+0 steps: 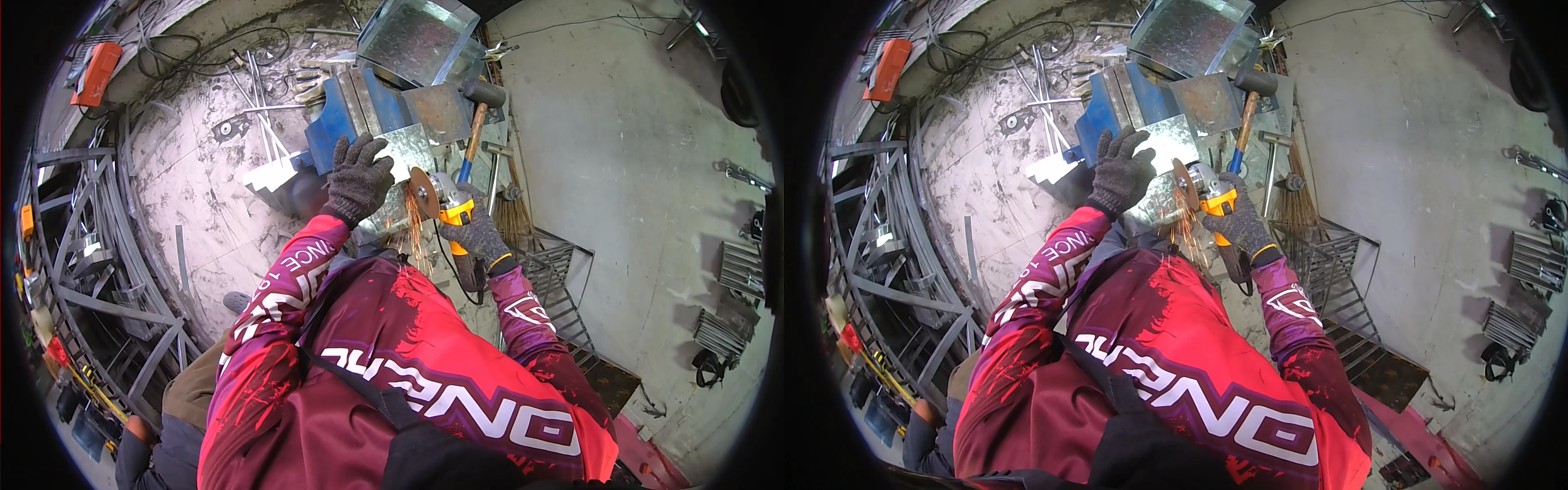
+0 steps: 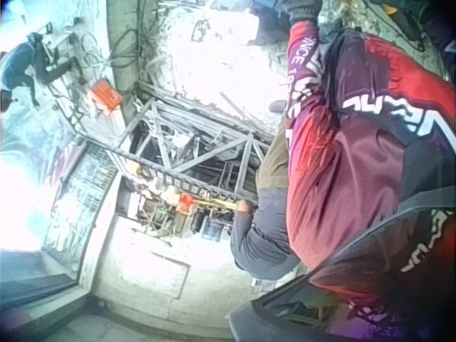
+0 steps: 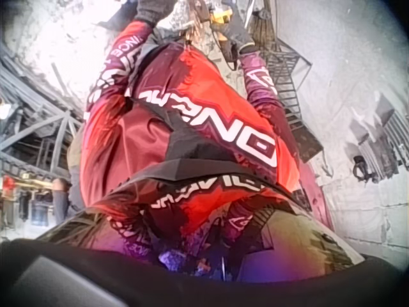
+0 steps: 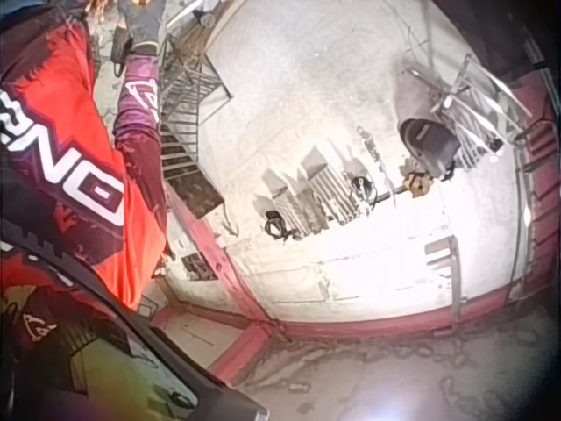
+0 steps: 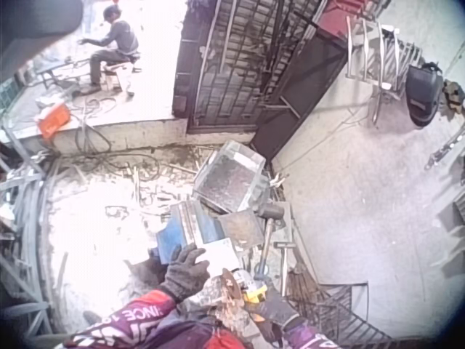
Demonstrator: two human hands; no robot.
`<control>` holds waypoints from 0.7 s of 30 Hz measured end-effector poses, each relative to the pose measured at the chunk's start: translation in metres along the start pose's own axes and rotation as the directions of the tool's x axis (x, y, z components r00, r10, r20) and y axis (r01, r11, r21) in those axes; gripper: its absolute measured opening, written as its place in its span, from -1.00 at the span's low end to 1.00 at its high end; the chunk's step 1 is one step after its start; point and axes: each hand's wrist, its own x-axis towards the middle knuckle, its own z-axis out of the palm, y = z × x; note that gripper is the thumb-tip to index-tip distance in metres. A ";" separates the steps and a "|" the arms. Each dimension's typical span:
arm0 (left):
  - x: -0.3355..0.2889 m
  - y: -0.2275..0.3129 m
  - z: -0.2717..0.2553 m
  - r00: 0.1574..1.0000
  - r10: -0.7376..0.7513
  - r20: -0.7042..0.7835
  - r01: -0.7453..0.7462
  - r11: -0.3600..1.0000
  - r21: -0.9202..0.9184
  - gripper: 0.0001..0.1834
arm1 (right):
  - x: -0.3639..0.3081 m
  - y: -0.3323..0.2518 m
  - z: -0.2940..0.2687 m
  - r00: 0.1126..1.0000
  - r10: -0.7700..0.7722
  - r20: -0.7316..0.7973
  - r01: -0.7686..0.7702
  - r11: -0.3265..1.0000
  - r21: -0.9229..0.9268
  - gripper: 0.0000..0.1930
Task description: Cutting a metal plate using an angle grinder and marking it with a pen.
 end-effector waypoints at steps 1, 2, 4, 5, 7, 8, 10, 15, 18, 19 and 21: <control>0.000 0.000 0.000 1.000 0.000 -0.002 0.000 1.000 -0.003 -0.65 | 0.001 0.001 0.000 1.000 0.003 0.006 -0.003 1.000 0.009 -0.04; 0.000 0.000 0.001 1.000 0.000 -0.001 0.000 1.000 -0.004 -0.65 | 0.001 0.002 0.000 1.000 0.007 0.013 -0.007 1.000 0.018 -0.04; 0.000 0.001 0.001 1.000 -0.005 0.004 0.005 1.000 0.007 -0.65 | 0.000 -0.002 -0.001 1.000 0.020 0.016 -0.020 1.000 0.019 -0.05; 0.000 0.001 0.001 1.000 -0.006 0.004 0.006 1.000 0.007 -0.65 | 0.000 -0.004 0.000 0.999 0.033 0.019 -0.033 0.999 0.020 -0.05; 0.000 0.001 -0.001 1.000 -0.005 0.002 0.005 1.000 0.008 -0.65 | 0.001 -0.003 0.000 0.999 0.035 0.025 -0.036 0.998 0.046 -0.05; 0.000 0.001 -0.001 1.000 -0.005 0.002 0.005 1.000 0.007 -0.65 | 0.001 -0.003 0.000 0.999 0.037 0.031 -0.039 0.997 0.073 -0.05; 0.000 0.001 -0.001 1.000 -0.002 0.005 0.002 1.000 0.008 -0.66 | 0.002 -0.005 0.000 0.999 0.040 0.033 -0.042 0.996 0.076 -0.05; 0.000 0.002 -0.001 1.000 -0.010 -0.004 0.010 1.000 0.003 -0.68 | 0.002 -0.010 -0.001 0.999 0.039 0.034 -0.041 0.998 0.052 -0.05; 0.001 0.003 -0.001 1.000 -0.007 -0.007 0.007 1.000 0.007 -0.68 | 0.004 -0.007 0.000 1.000 0.007 0.019 -0.008 0.998 0.057 -0.05; 0.001 0.003 -0.001 1.000 -0.005 -0.011 0.005 1.000 0.014 -0.68 | 0.004 -0.010 0.000 1.000 0.016 0.022 -0.018 0.998 0.055 -0.05; 0.001 0.003 0.000 1.000 -0.006 -0.015 0.006 1.000 0.021 -0.68 | 0.003 -0.019 0.002 0.999 0.026 0.028 -0.028 0.998 0.052 -0.05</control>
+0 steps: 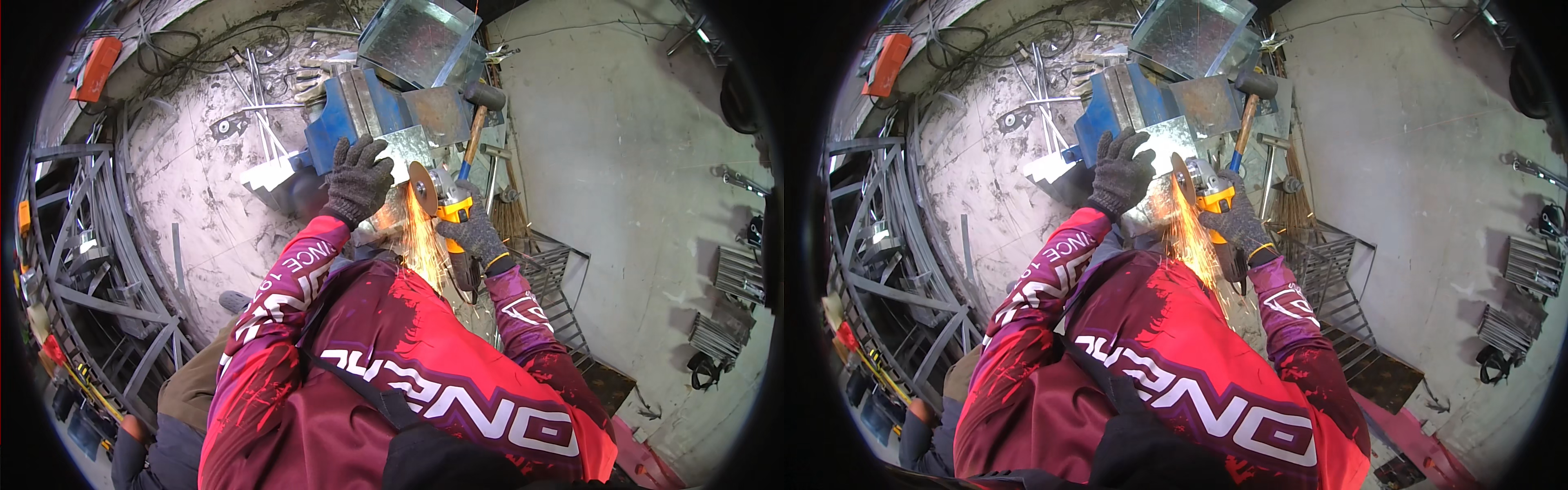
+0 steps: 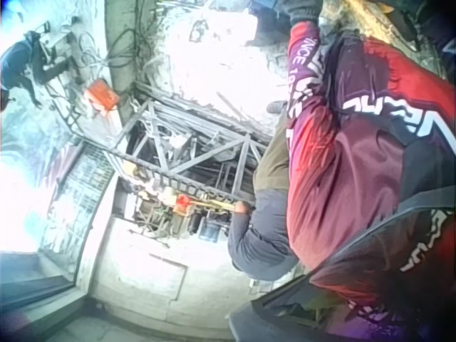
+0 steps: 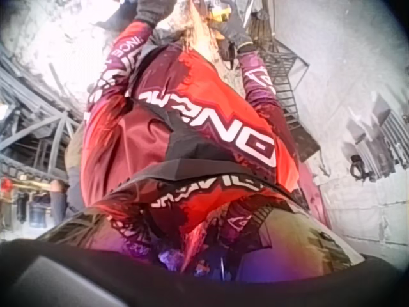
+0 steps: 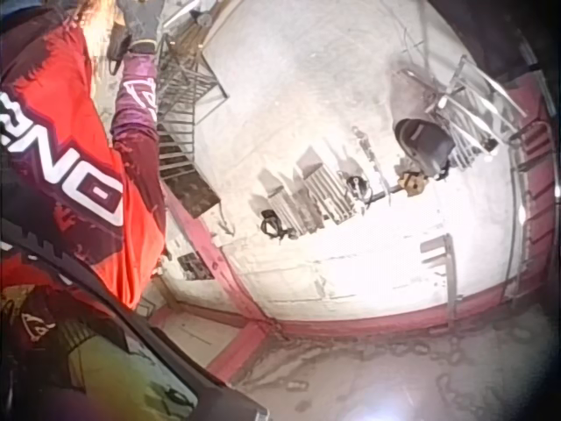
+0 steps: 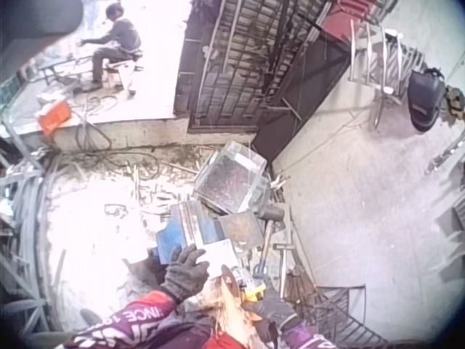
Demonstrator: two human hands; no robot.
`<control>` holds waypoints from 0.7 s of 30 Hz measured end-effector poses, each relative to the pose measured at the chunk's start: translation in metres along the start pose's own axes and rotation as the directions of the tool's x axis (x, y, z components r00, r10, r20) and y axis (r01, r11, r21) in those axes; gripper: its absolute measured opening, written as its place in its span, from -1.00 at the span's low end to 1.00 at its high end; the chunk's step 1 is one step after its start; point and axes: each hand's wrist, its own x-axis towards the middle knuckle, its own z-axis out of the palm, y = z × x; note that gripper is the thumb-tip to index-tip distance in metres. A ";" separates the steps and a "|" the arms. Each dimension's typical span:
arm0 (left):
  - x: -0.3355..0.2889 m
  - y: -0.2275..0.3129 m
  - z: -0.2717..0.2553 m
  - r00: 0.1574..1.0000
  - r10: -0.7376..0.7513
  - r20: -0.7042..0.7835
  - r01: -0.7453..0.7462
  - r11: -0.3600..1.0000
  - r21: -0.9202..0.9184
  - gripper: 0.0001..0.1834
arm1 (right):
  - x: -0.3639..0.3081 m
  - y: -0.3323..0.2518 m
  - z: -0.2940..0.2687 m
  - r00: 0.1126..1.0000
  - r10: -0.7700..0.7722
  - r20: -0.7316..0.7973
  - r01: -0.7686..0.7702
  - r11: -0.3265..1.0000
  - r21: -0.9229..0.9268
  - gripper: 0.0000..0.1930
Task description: Cutting a metal plate using an angle grinder and marking it with a pen.
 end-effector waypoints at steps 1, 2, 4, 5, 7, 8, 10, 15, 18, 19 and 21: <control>0.000 0.000 0.000 1.000 0.002 -0.003 -0.002 1.000 0.006 -0.68 | -0.001 -0.005 0.001 1.000 0.011 -0.004 -0.011 1.000 0.012 -0.05; 0.000 0.000 0.000 1.000 0.002 -0.002 -0.002 1.000 0.006 -0.68 | -0.001 -0.008 0.002 1.000 0.022 -0.007 -0.022 0.999 0.024 -0.05; 0.001 0.000 0.000 1.000 0.010 -0.007 -0.010 1.000 0.012 -0.68 | -0.001 -0.009 0.002 1.000 0.030 -0.005 -0.030 0.999 0.039 -0.05; 0.000 0.000 0.000 1.000 0.010 -0.009 -0.010 1.000 0.012 -0.68 | -0.001 -0.010 0.001 0.999 0.037 -0.003 -0.037 0.998 0.055 -0.05; 0.000 0.000 0.001 1.000 0.011 -0.015 -0.010 1.000 0.012 -0.68 | -0.001 -0.009 0.001 0.999 0.032 -0.005 -0.031 0.998 0.045 -0.05; 0.000 0.000 0.001 1.000 0.010 -0.014 -0.009 1.000 0.012 -0.68 | 0.000 -0.009 0.001 1.000 0.027 -0.007 -0.027 0.999 0.037 -0.05; 0.000 0.000 0.001 1.000 0.005 -0.010 -0.005 1.000 0.012 -0.68 | 0.000 -0.008 0.002 1.000 0.025 -0.006 -0.025 0.999 0.034 -0.05; 0.001 0.001 0.001 1.000 -0.004 -0.007 0.004 1.000 0.003 -0.69 | 0.001 0.001 0.000 1.000 0.022 -0.007 -0.022 0.999 0.023 -0.05; 0.001 0.002 0.000 1.000 -0.011 -0.001 0.011 1.000 0.006 -0.70 | 0.002 0.004 0.000 0.999 0.053 0.002 -0.053 0.998 0.044 -0.04; 0.001 0.001 0.000 1.000 -0.011 -0.006 0.011 1.000 0.005 -0.70 | 0.002 0.004 0.000 1.000 0.031 0.001 -0.031 0.999 0.027 -0.04; -0.001 -0.001 0.003 1.000 -0.004 -0.009 0.004 1.000 0.001 -0.68 | 0.002 0.001 0.001 1.000 0.009 0.001 -0.009 1.000 0.010 -0.04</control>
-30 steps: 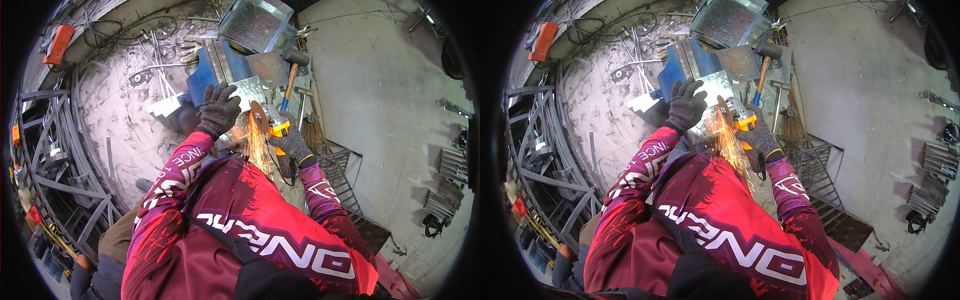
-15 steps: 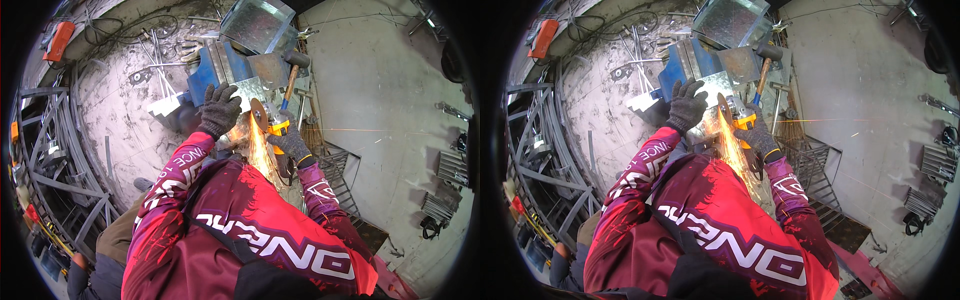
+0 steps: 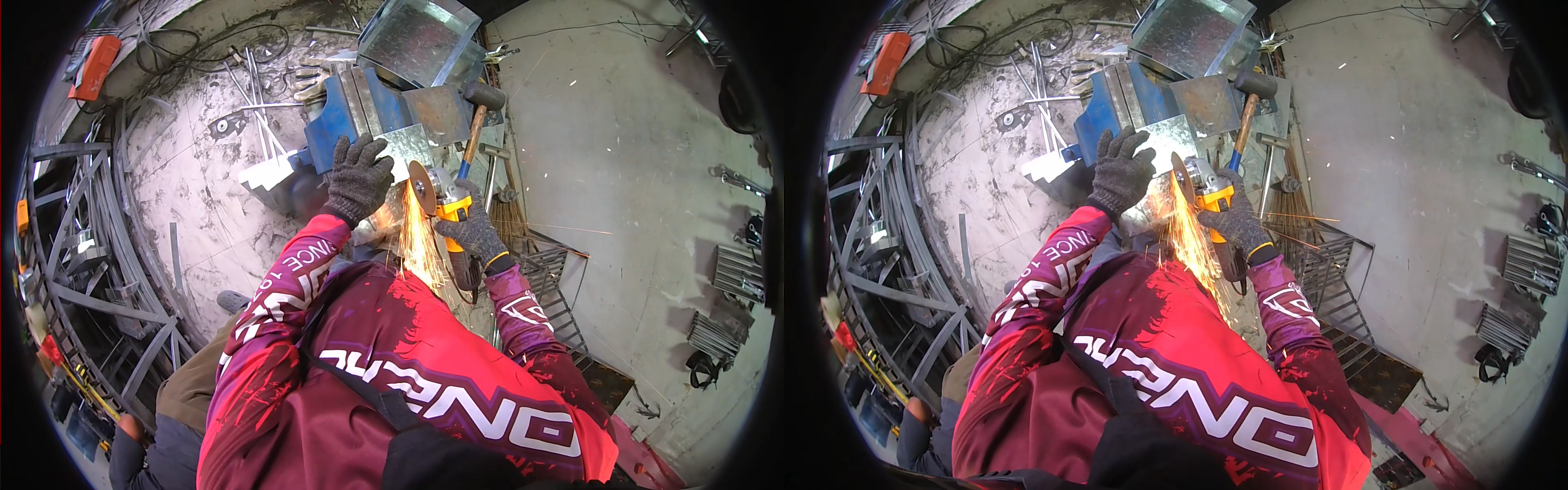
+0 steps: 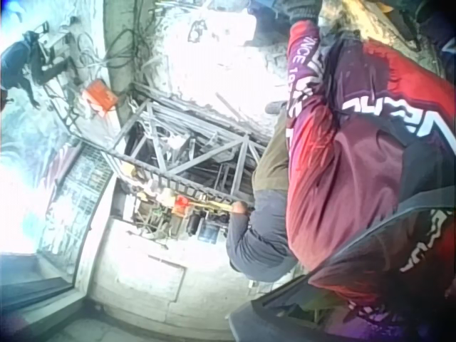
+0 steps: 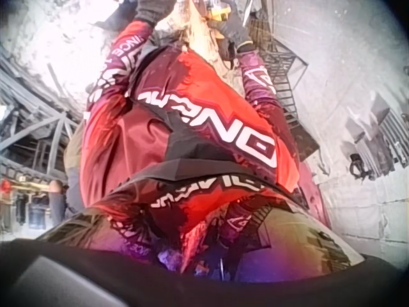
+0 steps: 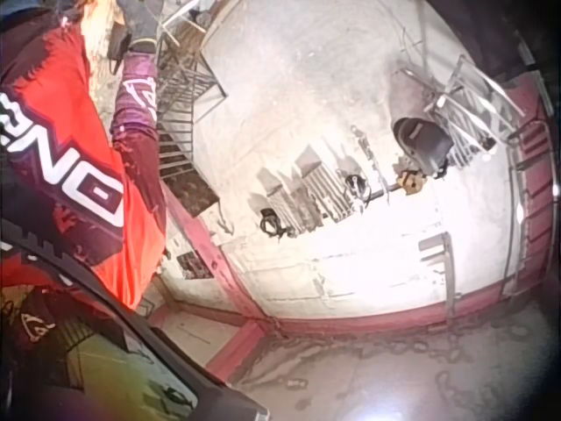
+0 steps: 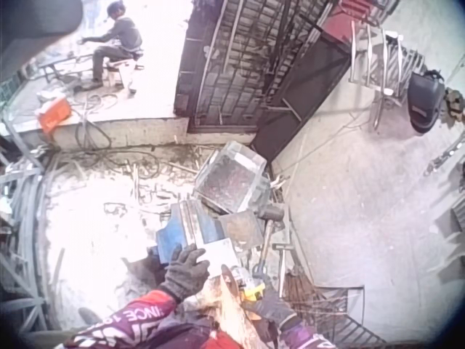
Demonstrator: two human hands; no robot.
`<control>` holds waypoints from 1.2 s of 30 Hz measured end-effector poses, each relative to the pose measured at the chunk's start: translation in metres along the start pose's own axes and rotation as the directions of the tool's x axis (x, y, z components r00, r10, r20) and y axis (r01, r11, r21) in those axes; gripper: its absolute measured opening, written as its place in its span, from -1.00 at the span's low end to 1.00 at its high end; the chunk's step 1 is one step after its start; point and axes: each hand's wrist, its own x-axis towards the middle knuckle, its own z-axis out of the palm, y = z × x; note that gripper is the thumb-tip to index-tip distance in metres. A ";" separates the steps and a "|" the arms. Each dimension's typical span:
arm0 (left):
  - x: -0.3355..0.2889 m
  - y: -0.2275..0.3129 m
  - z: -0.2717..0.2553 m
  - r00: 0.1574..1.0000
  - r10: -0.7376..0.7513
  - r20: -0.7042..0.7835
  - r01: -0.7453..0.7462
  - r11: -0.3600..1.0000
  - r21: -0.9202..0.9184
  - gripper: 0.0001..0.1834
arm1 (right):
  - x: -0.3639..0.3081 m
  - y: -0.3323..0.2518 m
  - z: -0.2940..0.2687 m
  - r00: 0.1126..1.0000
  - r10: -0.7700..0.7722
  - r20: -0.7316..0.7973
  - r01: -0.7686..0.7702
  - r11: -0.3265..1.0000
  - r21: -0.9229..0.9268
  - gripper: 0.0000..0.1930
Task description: Cutting a metal plate using an angle grinder and marking it with a pen.
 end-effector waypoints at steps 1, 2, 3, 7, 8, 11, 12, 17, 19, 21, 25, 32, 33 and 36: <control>0.000 0.000 0.000 1.000 0.009 -0.002 -0.009 1.000 -0.005 -0.66 | -0.002 -0.005 0.001 1.000 0.020 -0.012 -0.020 1.000 0.005 -0.05; 0.000 -0.001 0.001 1.000 0.010 -0.002 -0.010 1.000 -0.005 -0.66 | -0.003 -0.008 0.002 0.999 0.040 -0.023 -0.040 0.999 0.010 -0.05; 0.000 -0.001 0.001 1.000 0.012 0.001 -0.012 1.000 -0.005 -0.66 | -0.002 -0.008 0.002 0.999 0.040 -0.024 -0.040 0.999 0.010 -0.05; -0.001 -0.002 0.000 1.000 0.021 0.004 -0.021 1.000 0.001 -0.67 | 0.000 -0.007 0.001 1.000 0.013 -0.004 -0.013 1.000 0.007 -0.08; 0.000 0.000 -0.002 1.000 0.019 0.003 -0.019 1.000 0.002 -0.67 | 0.001 -0.007 0.002 1.000 -0.001 -0.003 0.001 1.000 0.024 -0.09; 0.002 0.005 -0.004 1.000 -0.002 -0.008 0.002 1.000 0.016 -0.68 | -0.001 -0.009 0.002 1.000 0.026 -0.015 -0.025 0.998 0.064 -0.10; 0.002 0.005 -0.004 1.000 -0.003 -0.003 0.003 1.000 0.020 -0.68 | 0.000 -0.009 0.003 1.000 0.025 -0.013 -0.024 0.998 0.065 -0.10; 0.002 0.003 -0.002 1.000 0.001 -0.009 -0.001 1.000 0.029 -0.68 | 0.001 -0.009 0.001 1.000 0.013 -0.008 -0.014 0.999 -0.040 -0.09; 0.001 0.004 -0.002 1.000 -0.002 -0.011 0.002 1.000 0.015 -0.68 | 0.002 -0.007 0.002 1.000 0.014 -0.014 -0.014 1.000 -0.025 -0.09; 0.001 0.004 -0.003 1.000 -0.004 -0.009 0.005 1.000 0.017 -0.68 | 0.003 -0.005 0.003 1.000 0.015 -0.022 -0.015 1.000 -0.010 -0.09; 0.001 0.004 -0.003 1.000 -0.007 -0.006 0.008 1.000 0.029 -0.68 | 0.002 -0.003 0.001 1.000 0.016 -0.008 -0.016 0.999 0.043 -0.07; 0.001 0.003 -0.001 0.999 0.010 -0.033 -0.010 1.000 0.011 -0.68 | 0.002 -0.011 0.003 0.999 -0.009 -0.034 0.007 0.998 -0.055 -0.08; 0.001 0.003 -0.002 0.999 0.012 -0.029 -0.012 1.000 0.007 -0.68 | 0.002 -0.012 0.003 0.999 -0.009 -0.035 0.007 0.998 -0.055 -0.08; 0.000 0.003 -0.002 1.000 0.009 -0.020 -0.009 1.000 0.007 -0.68 | 0.003 -0.014 0.003 0.999 0.015 -0.031 -0.017 0.999 -0.043 -0.08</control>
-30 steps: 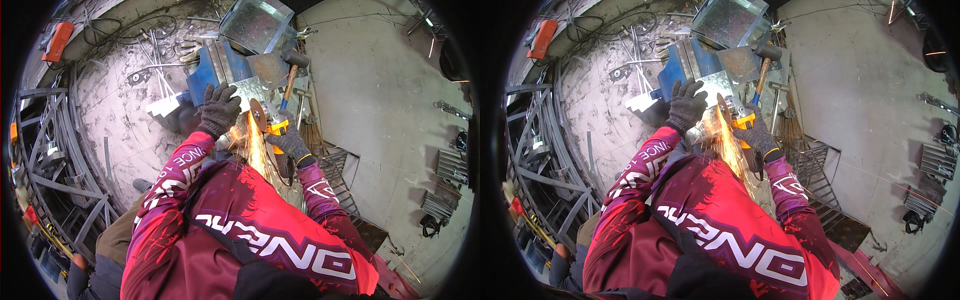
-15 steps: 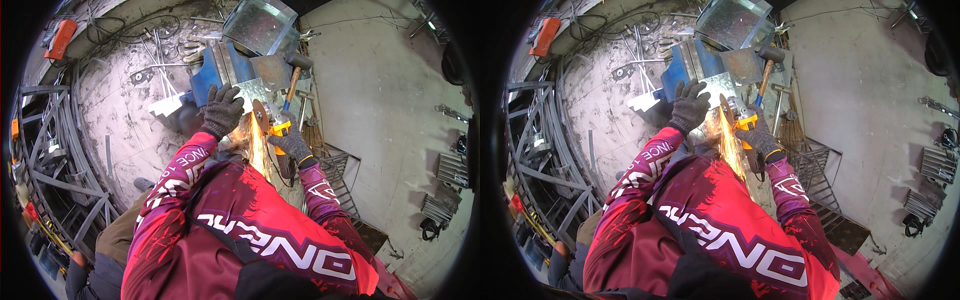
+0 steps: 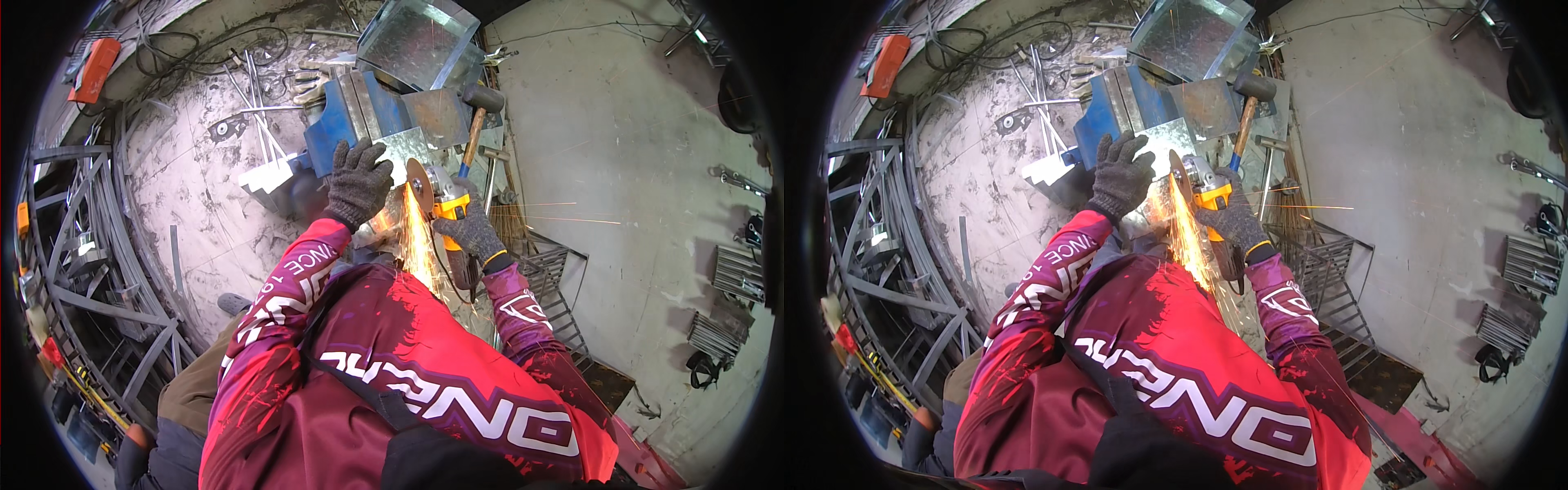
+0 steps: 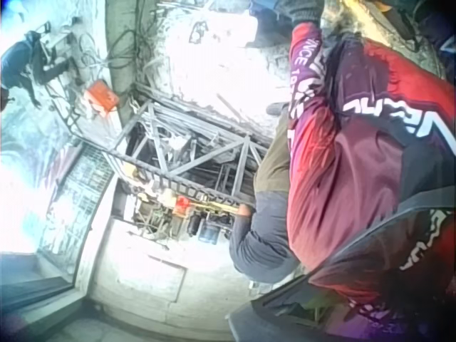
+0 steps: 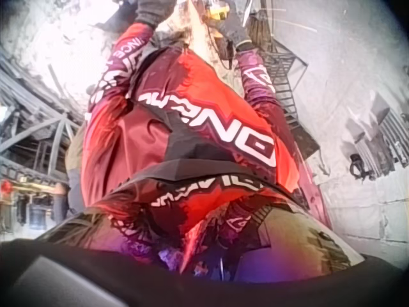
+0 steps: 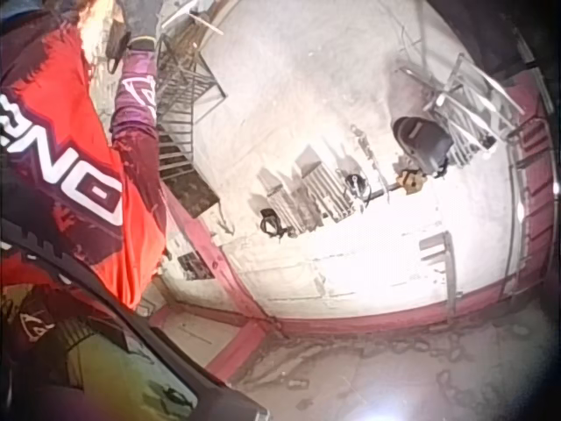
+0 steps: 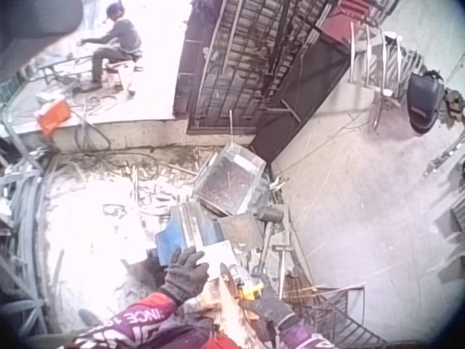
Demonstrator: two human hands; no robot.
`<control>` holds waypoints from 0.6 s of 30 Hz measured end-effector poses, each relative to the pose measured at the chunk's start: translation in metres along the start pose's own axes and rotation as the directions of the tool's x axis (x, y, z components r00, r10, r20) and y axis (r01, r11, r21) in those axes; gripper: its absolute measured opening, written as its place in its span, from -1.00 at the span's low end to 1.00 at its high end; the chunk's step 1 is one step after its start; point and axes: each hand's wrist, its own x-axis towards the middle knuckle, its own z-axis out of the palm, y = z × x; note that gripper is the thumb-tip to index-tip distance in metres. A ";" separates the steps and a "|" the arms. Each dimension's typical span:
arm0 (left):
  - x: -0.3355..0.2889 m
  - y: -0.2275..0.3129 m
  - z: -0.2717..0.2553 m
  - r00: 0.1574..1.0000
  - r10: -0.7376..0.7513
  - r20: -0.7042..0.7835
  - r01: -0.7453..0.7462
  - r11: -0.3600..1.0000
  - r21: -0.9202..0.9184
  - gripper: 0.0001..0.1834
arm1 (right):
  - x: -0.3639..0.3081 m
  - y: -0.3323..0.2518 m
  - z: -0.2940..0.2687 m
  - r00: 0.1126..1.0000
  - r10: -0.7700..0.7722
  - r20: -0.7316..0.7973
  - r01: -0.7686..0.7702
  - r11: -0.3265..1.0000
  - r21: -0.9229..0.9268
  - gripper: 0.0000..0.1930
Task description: Cutting a metal plate using an angle grinder and marking it with a pen.
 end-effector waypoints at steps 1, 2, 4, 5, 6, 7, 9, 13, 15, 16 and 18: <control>0.000 0.000 0.000 1.000 -0.002 0.007 0.002 1.000 0.003 -0.68 | 0.002 0.001 0.000 1.000 -0.009 0.007 0.009 1.000 0.012 -0.09; 0.000 0.001 0.000 1.000 -0.002 0.006 0.002 1.000 0.003 -0.68 | 0.003 0.002 -0.001 1.000 -0.018 0.014 0.018 1.000 0.025 -0.09; 0.000 0.001 -0.001 0.999 -0.025 0.043 0.025 1.000 0.011 -0.66 | 0.005 0.001 -0.001 1.000 -0.020 0.011 0.020 1.000 0.009 -0.09; 0.000 0.001 -0.001 0.999 -0.026 0.043 0.025 1.000 0.011 -0.66 | 0.005 0.000 -0.001 1.000 -0.022 0.009 0.022 1.000 -0.006 -0.09; -0.001 0.001 -0.001 0.999 -0.026 0.042 0.026 1.000 0.010 -0.66 | 0.005 -0.002 0.000 1.000 -0.022 0.010 0.022 1.000 -0.006 -0.09; -0.001 0.001 0.000 0.999 -0.027 0.041 0.026 1.000 0.008 -0.66 | 0.004 -0.006 0.001 1.000 -0.009 0.022 0.008 0.999 0.047 -0.09; -0.001 0.001 -0.001 0.999 -0.028 0.043 0.028 1.000 0.007 -0.66 | 0.003 -0.008 0.001 0.999 0.003 0.035 -0.007 0.995 0.100 -0.08; 0.000 0.001 -0.001 0.999 -0.024 0.030 0.024 1.000 -0.008 -0.67 | 0.003 -0.003 0.001 0.997 -0.071 0.000 0.071 0.996 -0.060 -0.08; 0.000 0.001 -0.002 0.999 -0.022 0.030 0.023 1.000 -0.007 -0.67 | 0.003 -0.003 0.001 0.998 -0.059 -0.004 0.059 0.997 -0.039 -0.08; 0.000 0.001 -0.002 0.999 -0.020 0.031 0.020 1.000 -0.006 -0.67 | 0.003 -0.003 0.000 0.999 -0.050 0.000 0.050 0.998 -0.030 -0.08; 0.000 0.001 -0.002 0.999 -0.020 0.028 0.020 1.000 -0.009 -0.67 | 0.004 -0.002 0.000 0.999 -0.041 0.004 0.041 0.999 -0.020 -0.09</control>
